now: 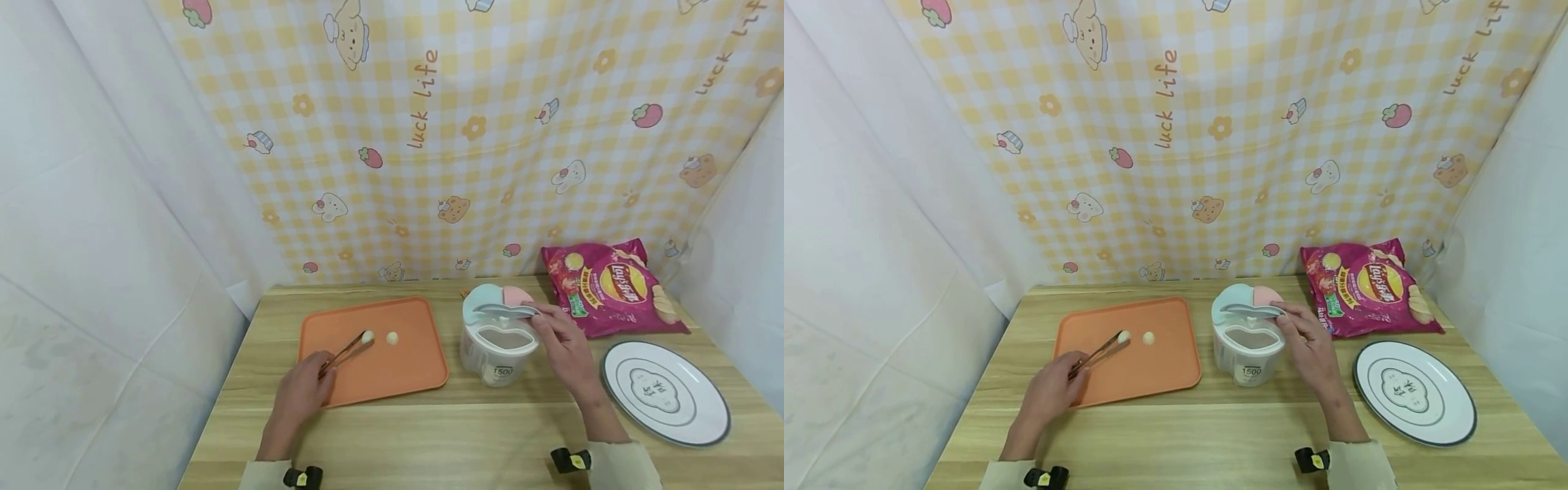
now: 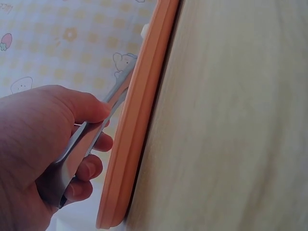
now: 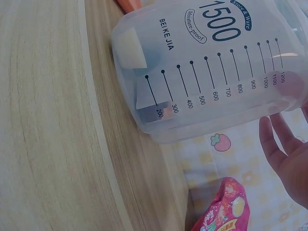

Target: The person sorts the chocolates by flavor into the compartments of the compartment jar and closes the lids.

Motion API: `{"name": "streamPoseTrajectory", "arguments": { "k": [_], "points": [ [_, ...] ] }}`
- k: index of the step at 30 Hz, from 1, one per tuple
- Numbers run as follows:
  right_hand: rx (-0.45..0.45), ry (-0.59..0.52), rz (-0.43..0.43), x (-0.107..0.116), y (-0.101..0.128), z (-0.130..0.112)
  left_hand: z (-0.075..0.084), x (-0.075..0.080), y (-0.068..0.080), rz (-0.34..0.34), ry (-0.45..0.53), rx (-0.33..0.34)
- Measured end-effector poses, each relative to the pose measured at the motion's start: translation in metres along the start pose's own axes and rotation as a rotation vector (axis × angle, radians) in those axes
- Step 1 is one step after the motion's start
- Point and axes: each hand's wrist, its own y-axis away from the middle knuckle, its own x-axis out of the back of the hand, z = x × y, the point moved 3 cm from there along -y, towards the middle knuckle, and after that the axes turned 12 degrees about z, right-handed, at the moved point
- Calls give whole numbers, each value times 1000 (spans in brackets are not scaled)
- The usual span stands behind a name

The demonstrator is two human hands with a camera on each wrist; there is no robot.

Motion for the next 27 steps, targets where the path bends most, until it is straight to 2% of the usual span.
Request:
{"name": "streamPoseTrajectory", "arguments": {
  "k": [10, 17, 22, 27],
  "points": [
    [0, -14, 11, 1, 1, -2, 3, 2, -1, -5, 12, 2],
    [-11, -11, 4, 0, 1, -3, 13, 10, -2, 41, 5, -32],
    [-14, -5, 3, 0, 0, -3, 26, 18, -2, 92, 31, -70],
    [-8, -11, 5, -1, 0, -3, 48, 29, -3, 132, 74, -134]
  ]
}}
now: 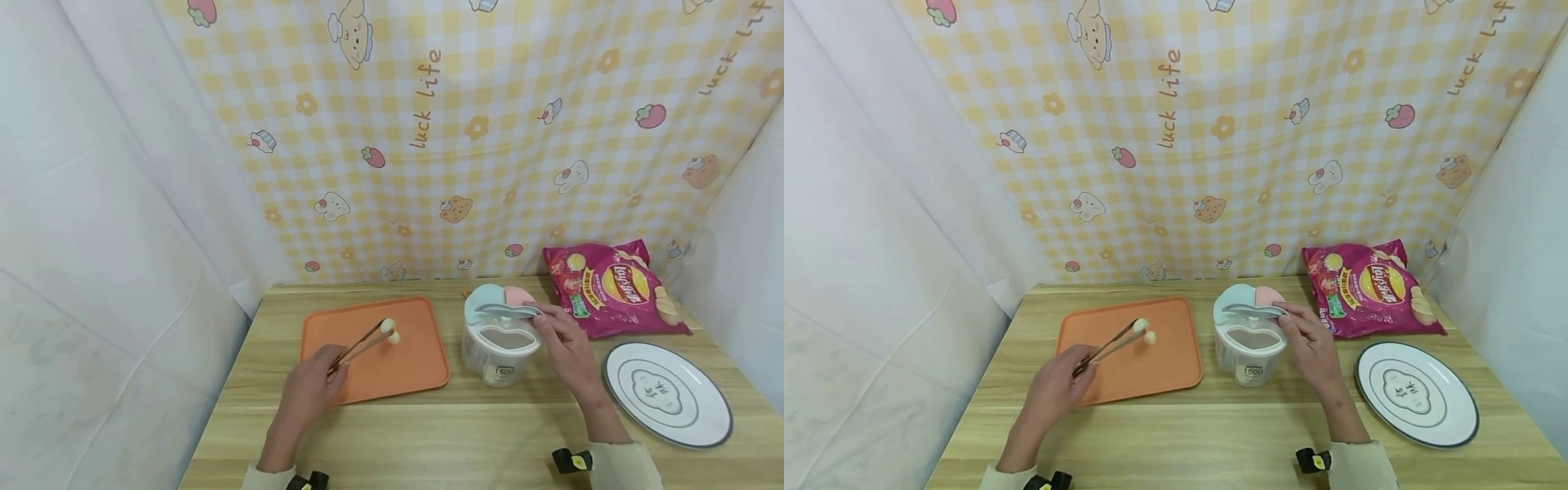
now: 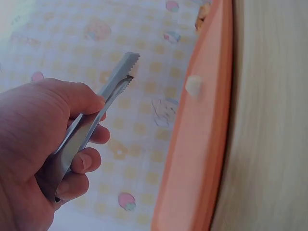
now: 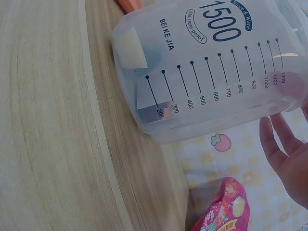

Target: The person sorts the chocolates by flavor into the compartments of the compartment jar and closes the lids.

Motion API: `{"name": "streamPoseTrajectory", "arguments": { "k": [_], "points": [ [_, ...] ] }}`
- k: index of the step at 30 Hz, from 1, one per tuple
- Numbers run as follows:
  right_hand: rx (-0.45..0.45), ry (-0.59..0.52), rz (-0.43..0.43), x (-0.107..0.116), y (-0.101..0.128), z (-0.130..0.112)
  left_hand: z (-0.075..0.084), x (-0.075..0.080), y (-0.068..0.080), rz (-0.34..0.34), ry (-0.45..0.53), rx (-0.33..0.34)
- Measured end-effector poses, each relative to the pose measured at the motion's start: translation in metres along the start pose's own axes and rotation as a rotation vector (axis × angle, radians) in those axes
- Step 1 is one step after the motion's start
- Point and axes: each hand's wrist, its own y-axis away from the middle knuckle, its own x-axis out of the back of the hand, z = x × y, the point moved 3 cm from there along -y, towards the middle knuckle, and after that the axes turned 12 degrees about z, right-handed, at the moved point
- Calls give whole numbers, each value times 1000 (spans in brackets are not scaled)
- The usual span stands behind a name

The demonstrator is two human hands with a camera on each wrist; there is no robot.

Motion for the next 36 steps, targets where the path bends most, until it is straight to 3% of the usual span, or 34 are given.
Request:
{"name": "streamPoseTrajectory", "arguments": {
  "k": [6, 14, 21, 27, 36],
  "points": [
    [-1, 5, 0, 1, 1, 2, 26, -4, -2, 26, 68, -112],
    [14, -29, 1, -1, 1, 2, 70, -18, 3, -26, 214, -189],
    [5, 10, 6, -1, 1, 4, 104, -23, -13, -4, 282, -290],
    [27, -2, 5, -2, 1, 4, 120, -31, -25, -9, 237, -337],
    [33, -2, 11, 0, 0, 3, 130, -45, -36, 5, 211, -378]
  ]
}}
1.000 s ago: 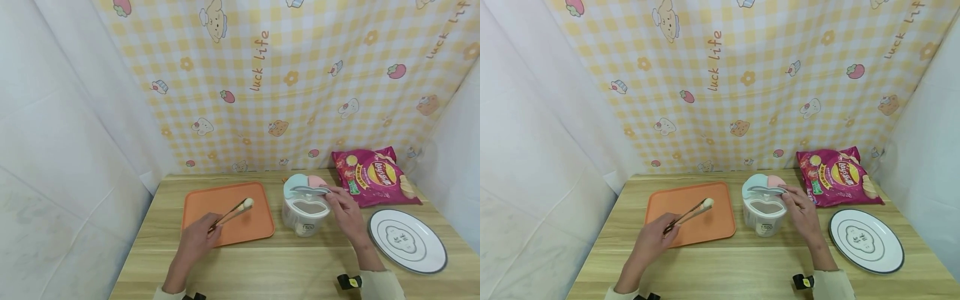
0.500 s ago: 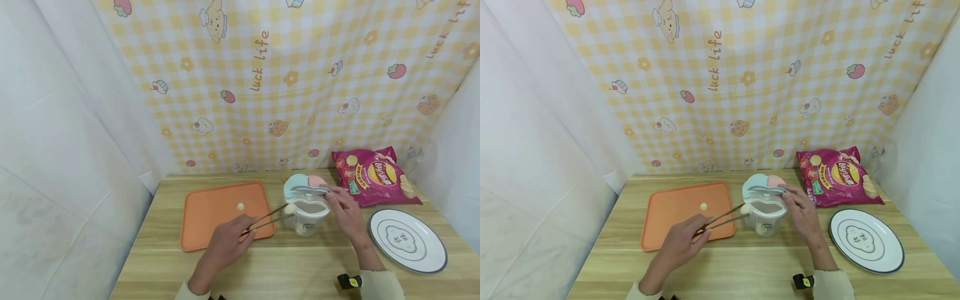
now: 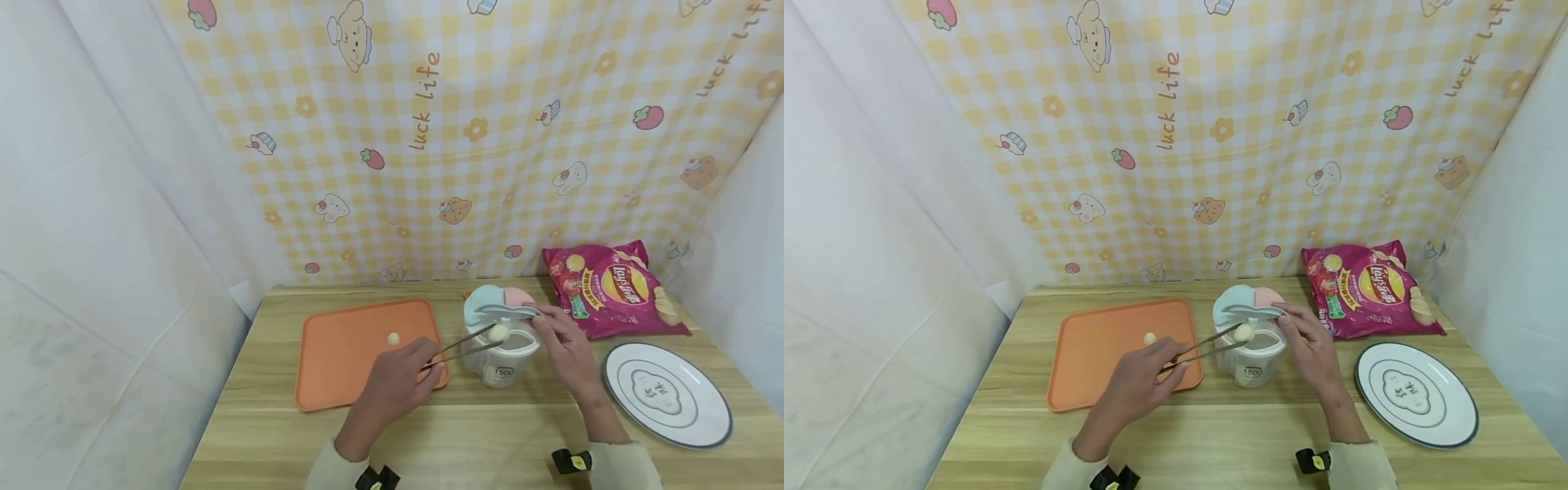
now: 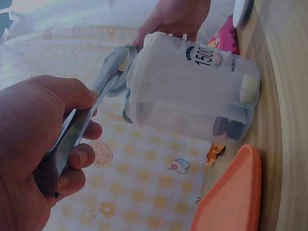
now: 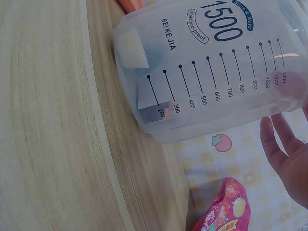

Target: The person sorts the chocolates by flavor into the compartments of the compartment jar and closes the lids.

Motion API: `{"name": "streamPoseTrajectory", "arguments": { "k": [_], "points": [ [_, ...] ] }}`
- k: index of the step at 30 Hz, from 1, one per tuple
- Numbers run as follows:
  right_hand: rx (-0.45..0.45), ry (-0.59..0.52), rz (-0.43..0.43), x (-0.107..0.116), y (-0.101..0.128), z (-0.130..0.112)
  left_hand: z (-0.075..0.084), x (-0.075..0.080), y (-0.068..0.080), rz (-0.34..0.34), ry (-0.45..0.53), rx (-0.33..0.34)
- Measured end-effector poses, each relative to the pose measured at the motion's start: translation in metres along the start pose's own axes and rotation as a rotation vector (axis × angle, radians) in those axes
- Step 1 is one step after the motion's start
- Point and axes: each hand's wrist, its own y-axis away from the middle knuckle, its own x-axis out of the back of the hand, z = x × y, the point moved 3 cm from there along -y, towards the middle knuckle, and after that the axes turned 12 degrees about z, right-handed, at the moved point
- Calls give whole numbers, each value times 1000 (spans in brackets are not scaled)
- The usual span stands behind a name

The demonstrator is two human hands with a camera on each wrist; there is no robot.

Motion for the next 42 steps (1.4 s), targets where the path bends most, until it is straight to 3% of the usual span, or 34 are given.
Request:
{"name": "streamPoseTrajectory", "arguments": {
  "k": [13, 29, 42],
  "points": [
    [-13, 19, -4, 0, -1, 1, 2, -9, -3, -21, -36, -24],
    [-23, 20, -4, 1, 0, 0, 1, -8, -3, -67, -30, -3],
    [-21, 10, -11, 0, 0, 2, 1, -6, -4, -61, -14, -11]
  ]
}}
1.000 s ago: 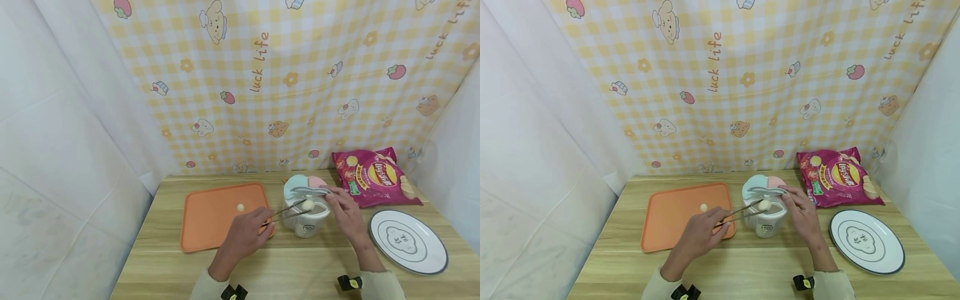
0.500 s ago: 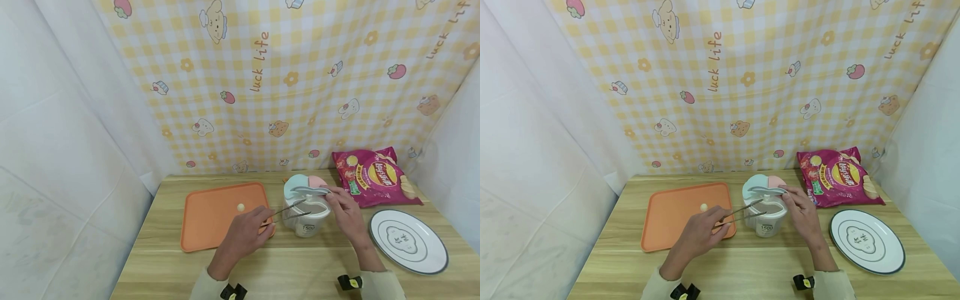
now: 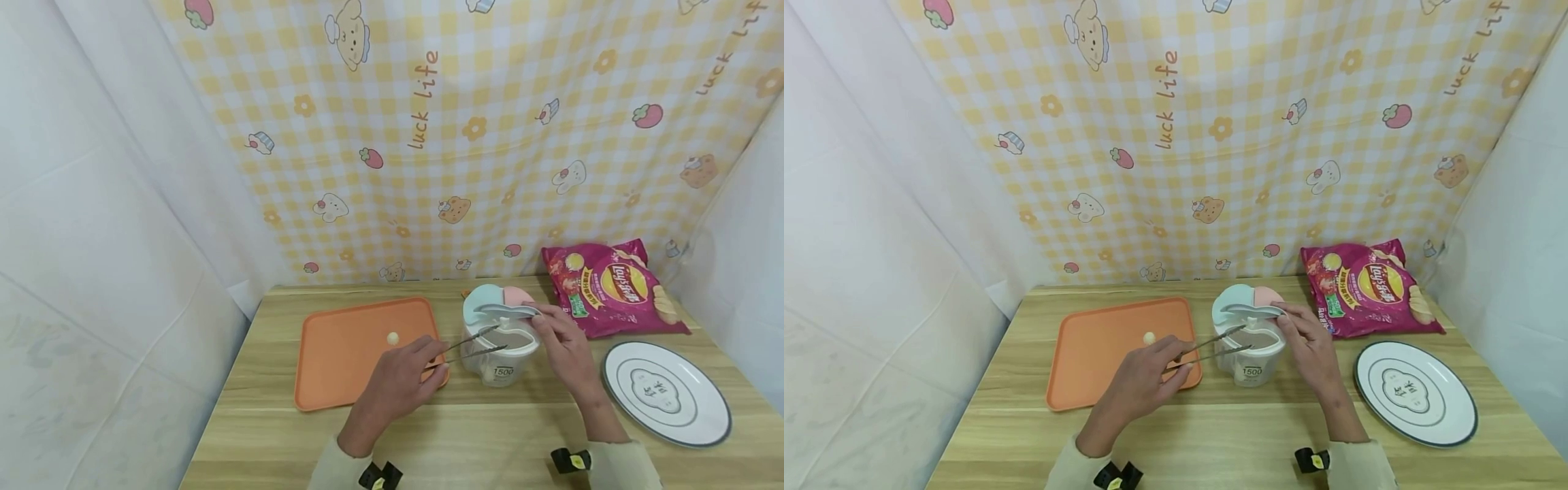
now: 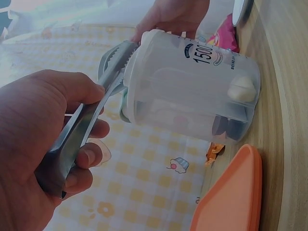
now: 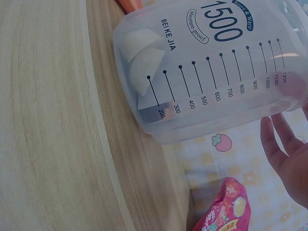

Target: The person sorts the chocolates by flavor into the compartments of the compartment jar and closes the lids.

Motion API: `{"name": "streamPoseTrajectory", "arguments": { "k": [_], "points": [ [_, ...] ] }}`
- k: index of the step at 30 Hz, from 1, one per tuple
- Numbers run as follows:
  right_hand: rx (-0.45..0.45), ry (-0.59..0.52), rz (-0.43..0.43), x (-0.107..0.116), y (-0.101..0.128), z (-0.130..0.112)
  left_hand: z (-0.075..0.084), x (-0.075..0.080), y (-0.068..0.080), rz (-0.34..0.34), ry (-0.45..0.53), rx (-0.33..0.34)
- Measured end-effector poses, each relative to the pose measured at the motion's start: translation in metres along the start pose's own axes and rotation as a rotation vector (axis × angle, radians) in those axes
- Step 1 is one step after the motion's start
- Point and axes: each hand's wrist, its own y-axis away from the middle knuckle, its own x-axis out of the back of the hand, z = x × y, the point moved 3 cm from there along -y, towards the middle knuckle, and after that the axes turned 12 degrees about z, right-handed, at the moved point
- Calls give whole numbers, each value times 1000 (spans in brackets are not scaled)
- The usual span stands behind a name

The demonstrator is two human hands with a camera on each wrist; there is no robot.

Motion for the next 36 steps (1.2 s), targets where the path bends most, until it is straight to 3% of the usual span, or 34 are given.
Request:
{"name": "streamPoseTrajectory", "arguments": {
  "k": [11, 19, 27, 36],
  "points": [
    [-11, 9, -1, 0, -1, 0, -6, 13, 7, 14, 33, 49],
    [10, 0, 2, -1, -2, -1, -26, 33, 31, 59, 13, 68],
    [-3, 6, -6, -2, -2, -2, -60, 48, 66, 29, -104, 189],
    [-17, 8, 2, 0, -1, -1, -91, 48, 87, -18, -125, 362]
  ]
}}
